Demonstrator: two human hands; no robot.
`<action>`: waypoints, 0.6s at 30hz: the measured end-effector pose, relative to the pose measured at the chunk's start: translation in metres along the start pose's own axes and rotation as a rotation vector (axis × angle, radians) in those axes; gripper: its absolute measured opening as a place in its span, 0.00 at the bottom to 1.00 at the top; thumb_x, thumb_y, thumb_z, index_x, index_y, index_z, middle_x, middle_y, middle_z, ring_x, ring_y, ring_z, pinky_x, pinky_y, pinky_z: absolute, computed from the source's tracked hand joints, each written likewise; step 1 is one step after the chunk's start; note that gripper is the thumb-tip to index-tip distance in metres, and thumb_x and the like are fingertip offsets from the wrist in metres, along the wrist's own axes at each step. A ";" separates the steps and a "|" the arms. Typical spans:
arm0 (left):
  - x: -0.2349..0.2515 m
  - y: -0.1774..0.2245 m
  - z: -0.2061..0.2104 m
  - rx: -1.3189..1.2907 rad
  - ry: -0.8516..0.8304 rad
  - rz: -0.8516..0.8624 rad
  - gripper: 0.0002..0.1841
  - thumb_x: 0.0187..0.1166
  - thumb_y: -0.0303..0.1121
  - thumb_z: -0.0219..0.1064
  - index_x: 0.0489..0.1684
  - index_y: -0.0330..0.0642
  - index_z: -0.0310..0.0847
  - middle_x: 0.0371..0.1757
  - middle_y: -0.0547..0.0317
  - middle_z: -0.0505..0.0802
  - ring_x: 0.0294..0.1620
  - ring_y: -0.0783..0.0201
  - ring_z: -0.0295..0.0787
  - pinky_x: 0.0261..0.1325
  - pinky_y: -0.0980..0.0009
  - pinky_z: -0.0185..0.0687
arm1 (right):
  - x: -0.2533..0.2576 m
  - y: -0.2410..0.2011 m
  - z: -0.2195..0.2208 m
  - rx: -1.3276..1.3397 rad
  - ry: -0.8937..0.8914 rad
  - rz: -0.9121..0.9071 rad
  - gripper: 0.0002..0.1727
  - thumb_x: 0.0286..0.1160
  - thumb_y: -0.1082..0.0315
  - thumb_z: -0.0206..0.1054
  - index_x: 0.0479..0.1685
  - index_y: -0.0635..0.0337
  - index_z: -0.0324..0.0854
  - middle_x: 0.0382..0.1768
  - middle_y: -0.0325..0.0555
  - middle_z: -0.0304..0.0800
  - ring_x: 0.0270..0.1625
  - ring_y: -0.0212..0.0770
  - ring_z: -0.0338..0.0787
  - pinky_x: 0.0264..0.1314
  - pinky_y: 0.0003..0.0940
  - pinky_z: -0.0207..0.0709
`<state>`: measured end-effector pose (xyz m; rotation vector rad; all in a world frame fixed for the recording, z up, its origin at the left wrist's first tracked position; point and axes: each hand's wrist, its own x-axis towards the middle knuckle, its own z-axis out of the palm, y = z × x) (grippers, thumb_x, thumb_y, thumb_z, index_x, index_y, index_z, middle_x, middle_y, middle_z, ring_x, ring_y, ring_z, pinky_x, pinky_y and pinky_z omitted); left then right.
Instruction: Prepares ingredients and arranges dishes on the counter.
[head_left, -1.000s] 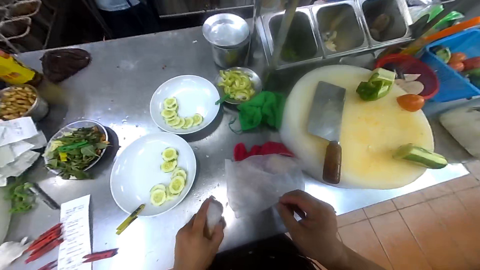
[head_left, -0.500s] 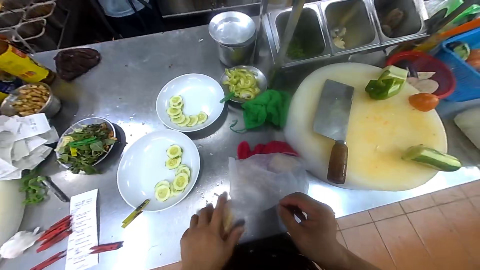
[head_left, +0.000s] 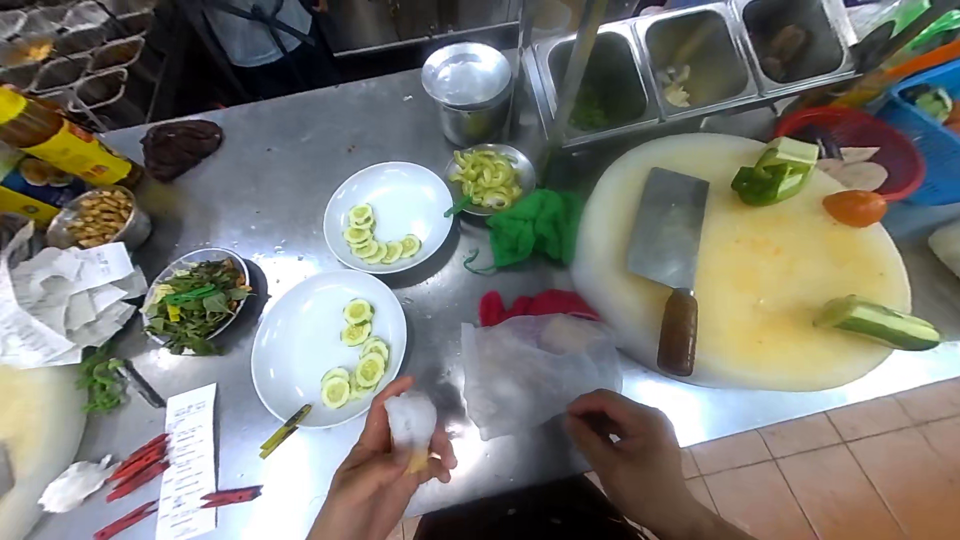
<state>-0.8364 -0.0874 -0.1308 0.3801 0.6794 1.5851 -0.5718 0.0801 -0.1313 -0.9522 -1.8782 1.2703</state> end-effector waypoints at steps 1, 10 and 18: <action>0.000 0.001 -0.001 -0.089 -0.049 -0.020 0.34 0.81 0.41 0.69 0.88 0.64 0.61 0.62 0.36 0.86 0.58 0.37 0.88 0.57 0.45 0.88 | 0.001 0.000 0.000 0.018 -0.002 0.000 0.04 0.68 0.66 0.73 0.36 0.55 0.90 0.27 0.32 0.91 0.24 0.24 0.86 0.23 0.20 0.82; -0.015 0.037 0.081 1.243 0.396 0.491 0.19 0.91 0.52 0.56 0.75 0.63 0.77 0.45 0.68 0.91 0.28 0.73 0.86 0.27 0.74 0.87 | 0.002 -0.005 -0.010 0.062 -0.027 0.043 0.04 0.69 0.66 0.73 0.36 0.55 0.90 0.27 0.32 0.91 0.25 0.24 0.86 0.25 0.20 0.82; 0.013 -0.086 -0.030 2.238 0.578 0.419 0.26 0.83 0.64 0.48 0.69 0.70 0.84 0.63 0.41 0.88 0.57 0.35 0.84 0.44 0.39 0.77 | -0.003 -0.001 -0.026 0.051 -0.052 0.030 0.04 0.71 0.67 0.73 0.39 0.56 0.90 0.29 0.34 0.92 0.26 0.27 0.87 0.25 0.23 0.82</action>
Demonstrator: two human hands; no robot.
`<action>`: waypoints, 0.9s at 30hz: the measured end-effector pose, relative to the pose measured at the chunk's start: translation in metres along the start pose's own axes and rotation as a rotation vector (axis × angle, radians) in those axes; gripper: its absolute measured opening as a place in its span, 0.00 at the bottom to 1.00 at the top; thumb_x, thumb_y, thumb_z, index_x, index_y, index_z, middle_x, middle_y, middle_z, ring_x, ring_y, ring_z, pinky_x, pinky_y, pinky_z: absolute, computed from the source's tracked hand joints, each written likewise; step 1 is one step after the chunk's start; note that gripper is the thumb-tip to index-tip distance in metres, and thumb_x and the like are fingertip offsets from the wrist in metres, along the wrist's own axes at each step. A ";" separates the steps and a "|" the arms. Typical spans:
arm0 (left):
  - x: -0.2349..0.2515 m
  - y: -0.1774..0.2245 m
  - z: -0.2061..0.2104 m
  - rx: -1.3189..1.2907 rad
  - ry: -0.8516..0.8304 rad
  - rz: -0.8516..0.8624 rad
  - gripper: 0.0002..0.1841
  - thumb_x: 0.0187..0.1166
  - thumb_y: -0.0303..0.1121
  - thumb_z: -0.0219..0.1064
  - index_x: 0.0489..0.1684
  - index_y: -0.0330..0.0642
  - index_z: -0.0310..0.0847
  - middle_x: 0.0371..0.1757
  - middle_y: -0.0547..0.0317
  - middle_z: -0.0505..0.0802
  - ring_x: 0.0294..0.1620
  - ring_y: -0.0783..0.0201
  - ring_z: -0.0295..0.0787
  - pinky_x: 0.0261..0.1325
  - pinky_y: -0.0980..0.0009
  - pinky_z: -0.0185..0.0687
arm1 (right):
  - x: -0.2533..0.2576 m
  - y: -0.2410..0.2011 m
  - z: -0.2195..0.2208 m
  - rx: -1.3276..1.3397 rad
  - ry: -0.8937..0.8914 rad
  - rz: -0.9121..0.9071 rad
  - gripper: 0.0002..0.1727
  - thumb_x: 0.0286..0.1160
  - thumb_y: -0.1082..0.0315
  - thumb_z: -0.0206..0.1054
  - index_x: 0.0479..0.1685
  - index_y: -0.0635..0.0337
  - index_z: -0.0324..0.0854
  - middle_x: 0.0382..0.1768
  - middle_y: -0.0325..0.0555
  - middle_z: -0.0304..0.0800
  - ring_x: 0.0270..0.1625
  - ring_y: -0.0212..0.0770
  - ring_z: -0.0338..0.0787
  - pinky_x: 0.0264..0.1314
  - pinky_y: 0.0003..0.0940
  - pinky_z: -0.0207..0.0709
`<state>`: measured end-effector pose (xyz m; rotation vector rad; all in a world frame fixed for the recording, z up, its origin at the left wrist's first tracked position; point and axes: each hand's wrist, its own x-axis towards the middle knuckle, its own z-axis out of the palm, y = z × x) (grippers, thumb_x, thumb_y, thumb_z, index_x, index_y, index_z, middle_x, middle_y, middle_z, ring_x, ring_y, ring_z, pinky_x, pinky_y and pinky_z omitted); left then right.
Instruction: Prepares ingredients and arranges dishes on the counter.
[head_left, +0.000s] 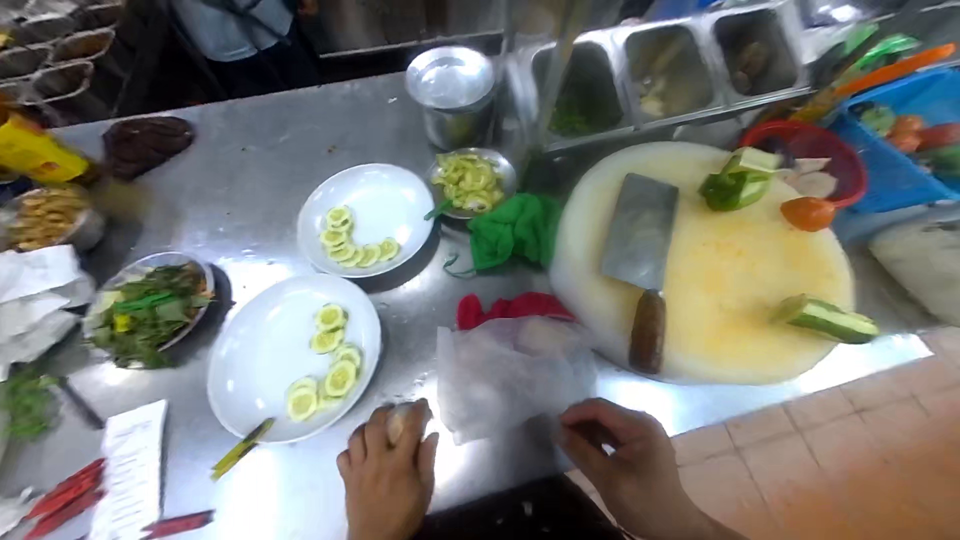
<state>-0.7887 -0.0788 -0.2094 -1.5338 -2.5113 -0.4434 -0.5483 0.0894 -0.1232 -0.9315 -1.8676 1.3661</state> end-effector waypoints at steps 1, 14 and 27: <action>-0.004 0.000 0.002 -0.033 -0.046 0.017 0.25 0.84 0.61 0.49 0.68 0.69 0.85 0.62 0.40 0.88 0.55 0.35 0.85 0.42 0.41 0.77 | -0.006 0.000 -0.006 -0.033 0.001 0.015 0.05 0.70 0.67 0.73 0.39 0.56 0.91 0.30 0.34 0.92 0.26 0.26 0.87 0.25 0.24 0.83; -0.010 0.000 -0.010 -0.064 0.042 -0.026 0.26 0.83 0.62 0.52 0.74 0.70 0.82 0.66 0.40 0.88 0.58 0.34 0.85 0.46 0.37 0.78 | -0.003 -0.007 -0.003 -0.018 -0.023 0.041 0.04 0.68 0.68 0.74 0.39 0.56 0.90 0.30 0.34 0.93 0.27 0.26 0.88 0.25 0.23 0.84; 0.001 0.012 -0.068 -0.296 0.160 -0.019 0.24 0.89 0.52 0.52 0.80 0.60 0.70 0.58 0.53 0.81 0.62 0.56 0.78 0.67 0.60 0.74 | 0.001 -0.007 -0.002 -0.004 -0.015 -0.004 0.05 0.70 0.66 0.74 0.39 0.55 0.90 0.31 0.34 0.92 0.27 0.25 0.87 0.24 0.21 0.81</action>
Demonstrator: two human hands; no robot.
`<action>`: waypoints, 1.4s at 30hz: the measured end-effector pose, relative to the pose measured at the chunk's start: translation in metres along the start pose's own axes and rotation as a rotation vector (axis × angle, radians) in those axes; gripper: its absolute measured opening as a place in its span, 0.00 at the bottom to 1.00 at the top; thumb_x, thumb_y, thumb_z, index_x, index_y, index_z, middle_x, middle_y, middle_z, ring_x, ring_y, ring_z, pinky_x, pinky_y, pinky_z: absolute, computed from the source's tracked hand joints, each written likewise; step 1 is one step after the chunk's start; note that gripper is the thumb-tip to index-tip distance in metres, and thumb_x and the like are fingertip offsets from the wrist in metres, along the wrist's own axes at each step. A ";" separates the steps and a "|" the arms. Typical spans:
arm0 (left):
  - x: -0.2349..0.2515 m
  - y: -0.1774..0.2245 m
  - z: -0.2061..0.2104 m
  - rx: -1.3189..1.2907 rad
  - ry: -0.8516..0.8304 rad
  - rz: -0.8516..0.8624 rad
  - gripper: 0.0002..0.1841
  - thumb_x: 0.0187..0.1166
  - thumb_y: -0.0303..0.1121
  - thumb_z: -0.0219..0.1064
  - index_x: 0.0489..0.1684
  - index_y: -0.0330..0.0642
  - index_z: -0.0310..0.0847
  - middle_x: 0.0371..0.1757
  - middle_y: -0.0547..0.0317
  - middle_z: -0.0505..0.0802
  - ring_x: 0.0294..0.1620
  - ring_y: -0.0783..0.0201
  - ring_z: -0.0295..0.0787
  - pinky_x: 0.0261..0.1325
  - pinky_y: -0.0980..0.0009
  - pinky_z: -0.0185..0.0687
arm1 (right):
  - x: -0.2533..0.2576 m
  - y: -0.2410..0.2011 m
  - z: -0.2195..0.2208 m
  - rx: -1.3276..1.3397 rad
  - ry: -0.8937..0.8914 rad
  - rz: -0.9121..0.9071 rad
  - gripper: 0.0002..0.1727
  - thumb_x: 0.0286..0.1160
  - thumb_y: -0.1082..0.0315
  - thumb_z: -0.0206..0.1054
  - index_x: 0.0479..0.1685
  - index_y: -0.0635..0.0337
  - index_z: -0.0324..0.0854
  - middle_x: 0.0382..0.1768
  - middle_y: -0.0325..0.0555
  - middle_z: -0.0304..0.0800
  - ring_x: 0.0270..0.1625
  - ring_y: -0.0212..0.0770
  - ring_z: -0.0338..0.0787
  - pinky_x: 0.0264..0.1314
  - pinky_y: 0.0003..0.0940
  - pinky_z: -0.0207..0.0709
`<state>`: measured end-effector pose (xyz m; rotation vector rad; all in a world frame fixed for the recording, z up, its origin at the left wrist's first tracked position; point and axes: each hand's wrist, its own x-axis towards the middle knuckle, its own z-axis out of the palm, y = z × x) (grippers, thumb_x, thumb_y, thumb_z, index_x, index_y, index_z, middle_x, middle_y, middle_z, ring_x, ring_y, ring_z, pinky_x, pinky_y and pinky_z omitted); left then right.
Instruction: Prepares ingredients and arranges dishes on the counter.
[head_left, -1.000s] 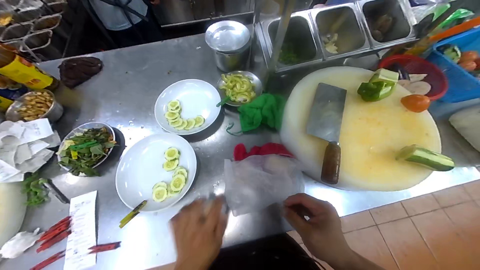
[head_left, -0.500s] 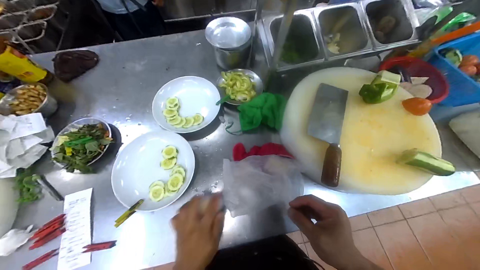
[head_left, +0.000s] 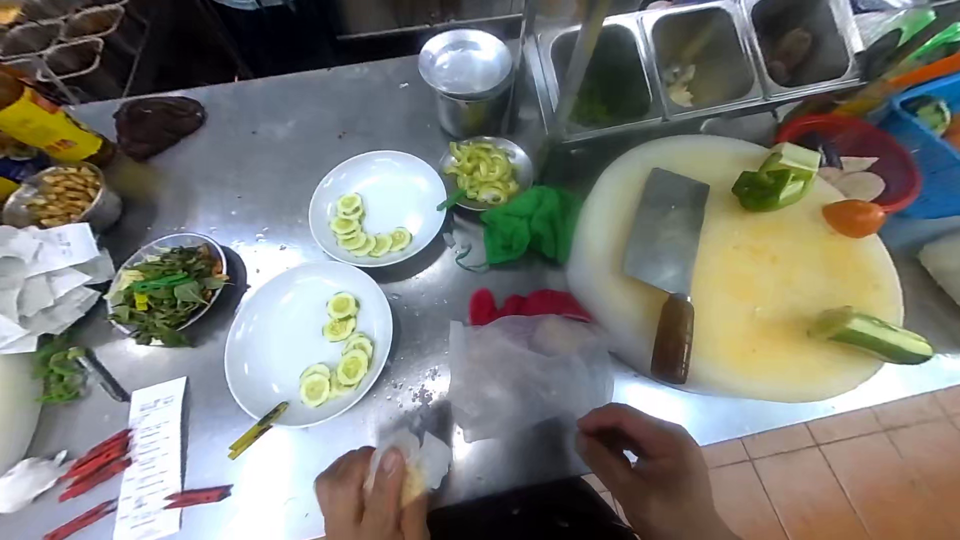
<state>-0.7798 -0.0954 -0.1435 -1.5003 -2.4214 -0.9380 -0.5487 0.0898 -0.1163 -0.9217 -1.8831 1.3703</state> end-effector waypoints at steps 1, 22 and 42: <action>-0.006 -0.005 0.010 0.087 -0.004 -0.005 0.22 0.88 0.53 0.54 0.77 0.62 0.77 0.58 0.49 0.86 0.60 0.49 0.82 0.62 0.50 0.76 | -0.001 -0.001 0.001 0.002 -0.011 -0.002 0.05 0.70 0.66 0.74 0.40 0.55 0.90 0.31 0.34 0.92 0.27 0.25 0.87 0.24 0.21 0.81; -0.021 -0.056 0.006 -0.017 -0.192 -0.168 0.22 0.80 0.59 0.59 0.32 0.57 0.94 0.65 0.55 0.88 0.66 0.52 0.80 0.66 0.51 0.76 | 0.026 -0.018 0.063 -0.894 -0.226 -0.401 0.40 0.49 0.49 0.79 0.74 0.31 0.80 0.79 0.47 0.78 0.78 0.62 0.78 0.66 0.71 0.72; 0.131 0.046 0.061 -0.083 -1.045 -0.090 0.40 0.68 0.37 0.74 0.88 0.50 0.66 0.87 0.55 0.72 0.85 0.43 0.66 0.73 0.36 0.74 | 0.080 0.036 0.012 -0.818 -0.648 -0.037 0.43 0.66 0.35 0.72 0.83 0.46 0.76 0.95 0.40 0.52 0.98 0.53 0.35 0.93 0.69 0.27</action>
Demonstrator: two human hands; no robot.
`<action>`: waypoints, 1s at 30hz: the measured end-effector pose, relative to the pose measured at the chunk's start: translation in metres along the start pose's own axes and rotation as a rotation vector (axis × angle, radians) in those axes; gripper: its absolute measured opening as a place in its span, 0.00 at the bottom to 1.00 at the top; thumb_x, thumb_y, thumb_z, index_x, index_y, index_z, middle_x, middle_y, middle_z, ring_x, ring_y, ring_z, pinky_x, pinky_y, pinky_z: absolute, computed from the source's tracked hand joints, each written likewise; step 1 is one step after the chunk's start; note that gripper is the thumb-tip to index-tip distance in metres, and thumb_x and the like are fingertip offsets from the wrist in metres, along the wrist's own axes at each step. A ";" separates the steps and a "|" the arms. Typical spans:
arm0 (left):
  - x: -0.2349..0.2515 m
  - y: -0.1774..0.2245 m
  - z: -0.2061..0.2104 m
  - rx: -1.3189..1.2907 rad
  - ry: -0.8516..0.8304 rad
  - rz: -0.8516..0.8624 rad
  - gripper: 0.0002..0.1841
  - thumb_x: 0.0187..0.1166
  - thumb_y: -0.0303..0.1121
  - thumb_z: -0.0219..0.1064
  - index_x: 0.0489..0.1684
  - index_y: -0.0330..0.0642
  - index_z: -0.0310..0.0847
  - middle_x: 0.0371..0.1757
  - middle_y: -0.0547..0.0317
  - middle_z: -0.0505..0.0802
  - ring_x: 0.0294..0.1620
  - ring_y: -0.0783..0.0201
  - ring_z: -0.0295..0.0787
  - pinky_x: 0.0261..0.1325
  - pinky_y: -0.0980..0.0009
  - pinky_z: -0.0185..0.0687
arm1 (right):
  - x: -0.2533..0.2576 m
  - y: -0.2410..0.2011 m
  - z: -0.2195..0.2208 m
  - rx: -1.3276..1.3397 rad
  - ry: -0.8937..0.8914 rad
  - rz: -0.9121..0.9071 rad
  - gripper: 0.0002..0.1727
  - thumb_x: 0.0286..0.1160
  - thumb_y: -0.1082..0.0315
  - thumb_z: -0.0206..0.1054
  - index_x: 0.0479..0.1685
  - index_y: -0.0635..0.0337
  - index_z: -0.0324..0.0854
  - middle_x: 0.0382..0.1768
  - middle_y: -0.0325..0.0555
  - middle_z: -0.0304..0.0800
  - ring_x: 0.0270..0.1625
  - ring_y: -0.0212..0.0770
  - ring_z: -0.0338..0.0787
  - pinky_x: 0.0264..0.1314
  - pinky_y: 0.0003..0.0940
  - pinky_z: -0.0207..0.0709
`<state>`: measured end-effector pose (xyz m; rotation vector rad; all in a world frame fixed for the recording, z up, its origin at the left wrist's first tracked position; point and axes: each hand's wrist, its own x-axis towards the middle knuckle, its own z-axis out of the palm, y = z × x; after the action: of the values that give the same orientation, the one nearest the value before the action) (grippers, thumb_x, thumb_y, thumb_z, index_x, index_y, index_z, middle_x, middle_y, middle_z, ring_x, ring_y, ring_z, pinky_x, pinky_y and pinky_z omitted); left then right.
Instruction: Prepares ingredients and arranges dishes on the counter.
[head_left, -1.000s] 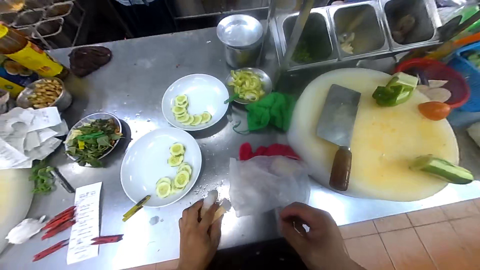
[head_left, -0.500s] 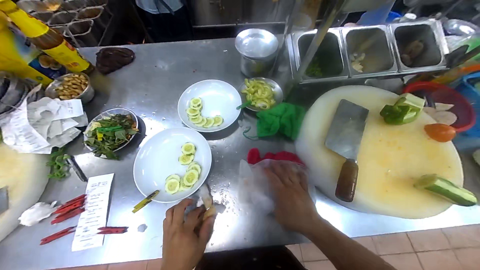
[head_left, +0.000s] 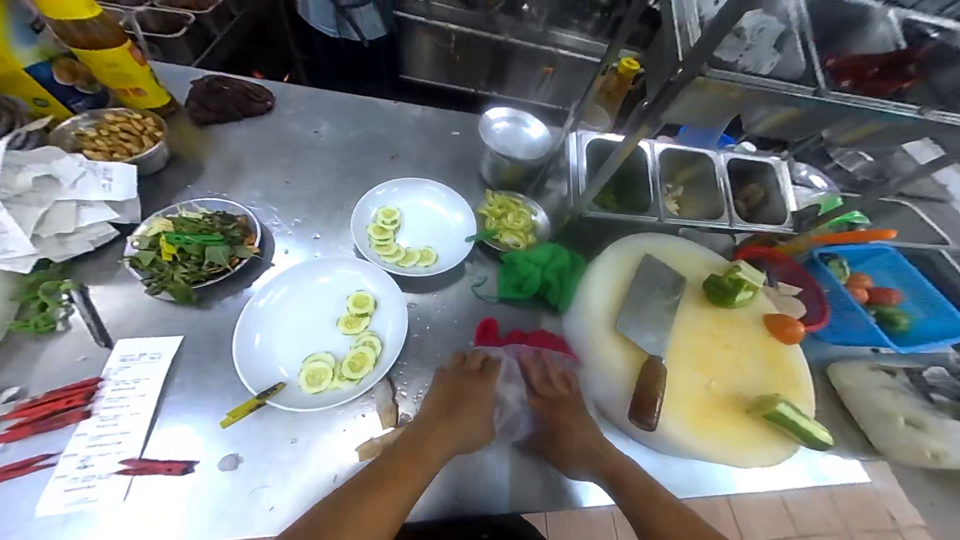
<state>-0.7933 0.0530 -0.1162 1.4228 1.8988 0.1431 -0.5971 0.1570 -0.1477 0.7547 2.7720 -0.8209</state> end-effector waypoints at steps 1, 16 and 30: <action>0.002 0.004 0.000 0.029 -0.003 -0.008 0.39 0.69 0.37 0.73 0.88 0.50 0.67 0.85 0.54 0.73 0.85 0.43 0.67 0.72 0.38 0.76 | 0.001 -0.002 -0.002 -0.025 -0.051 0.022 0.45 0.68 0.30 0.67 0.85 0.44 0.74 0.96 0.38 0.46 0.98 0.52 0.30 0.93 0.68 0.22; -0.090 -0.064 -0.034 -0.319 0.317 -0.318 0.13 0.85 0.41 0.65 0.56 0.42 0.84 0.32 0.58 0.93 0.29 0.60 0.93 0.36 0.56 0.93 | -0.007 0.001 0.015 -0.048 0.071 0.026 0.52 0.59 0.32 0.76 0.91 0.32 0.63 0.96 0.29 0.48 0.98 0.48 0.34 0.94 0.69 0.31; -0.155 -0.141 0.075 0.036 0.849 -0.248 0.20 0.79 0.44 0.64 0.56 0.40 0.91 0.52 0.49 0.95 0.51 0.50 0.93 0.54 0.51 0.90 | -0.010 0.013 0.034 -0.130 0.261 -0.071 0.52 0.56 0.29 0.73 0.89 0.35 0.68 0.94 0.30 0.55 0.98 0.49 0.43 0.92 0.70 0.39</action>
<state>-0.8409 -0.1585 -0.1636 1.2231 2.7460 0.6808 -0.5820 0.1435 -0.1796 0.7956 3.0621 -0.5820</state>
